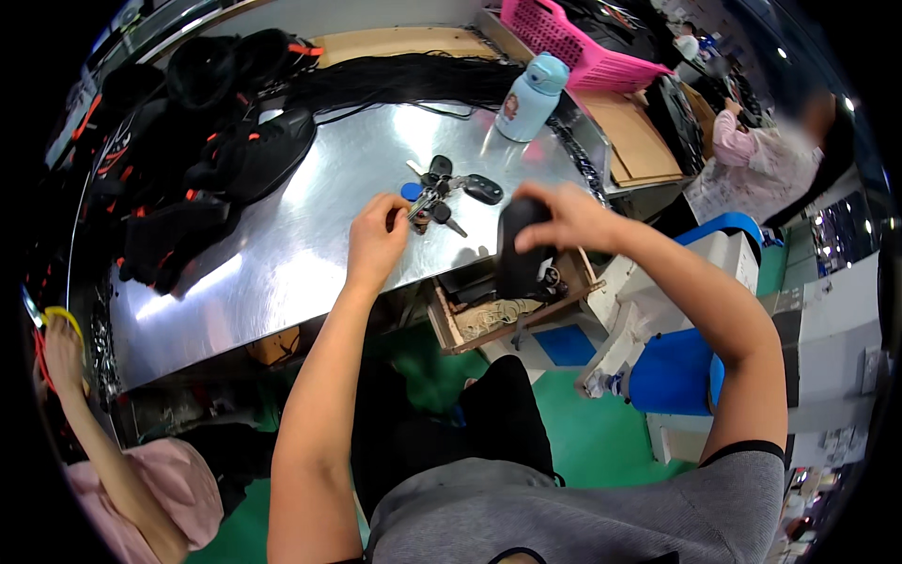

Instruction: The person opens a drawer under a metal worktable and removes keys, a case, a lighter, and rubber bands, placing them on the table. They then close the drawer and gather the rubber bands into a small bundle.

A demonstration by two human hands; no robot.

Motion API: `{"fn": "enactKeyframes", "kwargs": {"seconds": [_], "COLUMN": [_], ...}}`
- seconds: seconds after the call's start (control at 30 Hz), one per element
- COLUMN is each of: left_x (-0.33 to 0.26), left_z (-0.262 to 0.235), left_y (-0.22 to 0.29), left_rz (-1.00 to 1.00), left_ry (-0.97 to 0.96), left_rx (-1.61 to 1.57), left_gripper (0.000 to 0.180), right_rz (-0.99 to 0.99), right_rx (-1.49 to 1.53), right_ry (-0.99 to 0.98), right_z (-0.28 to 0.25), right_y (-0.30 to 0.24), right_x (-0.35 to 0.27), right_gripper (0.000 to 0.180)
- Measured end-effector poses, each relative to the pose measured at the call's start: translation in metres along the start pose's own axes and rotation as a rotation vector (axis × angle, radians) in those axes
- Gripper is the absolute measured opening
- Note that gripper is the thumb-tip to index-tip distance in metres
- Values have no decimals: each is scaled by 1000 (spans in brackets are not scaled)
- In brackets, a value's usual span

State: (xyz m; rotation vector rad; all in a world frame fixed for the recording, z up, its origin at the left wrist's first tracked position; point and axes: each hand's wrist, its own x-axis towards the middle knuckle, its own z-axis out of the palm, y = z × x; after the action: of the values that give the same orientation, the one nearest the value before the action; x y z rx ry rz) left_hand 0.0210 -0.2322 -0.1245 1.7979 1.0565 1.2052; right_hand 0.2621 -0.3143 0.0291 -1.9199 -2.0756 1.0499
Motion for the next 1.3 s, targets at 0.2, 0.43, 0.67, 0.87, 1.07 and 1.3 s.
{"fn": "enactKeyframes", "kwargs": {"seconds": [0.2,0.43,0.67,0.87,1.07,1.3], "left_x": [2,3,-1,2,3,3], "left_z": [10,10,9,14,17,18], "left_y": [3,0,19,7,9,13], "left_rz": [38,52,130,203,142,114], "left_ry": [29,17,-94,-90,-61,-92], "left_rx": [20,-3,186,332,292,252], "left_gripper": [8,8,34,37,27,23], "right_rz": [176,407,336,260,169,199], "right_rx": [838,1402,1694,804,934,799], "right_ry": [451,596,854,1199,764,492], "right_z": [-12,19,36,48,130,173], "right_y": [53,88,103,114,94,82], "right_x": [51,111,140,108,18,-11], "right_gripper": [44,34,33,38,13,16]}}
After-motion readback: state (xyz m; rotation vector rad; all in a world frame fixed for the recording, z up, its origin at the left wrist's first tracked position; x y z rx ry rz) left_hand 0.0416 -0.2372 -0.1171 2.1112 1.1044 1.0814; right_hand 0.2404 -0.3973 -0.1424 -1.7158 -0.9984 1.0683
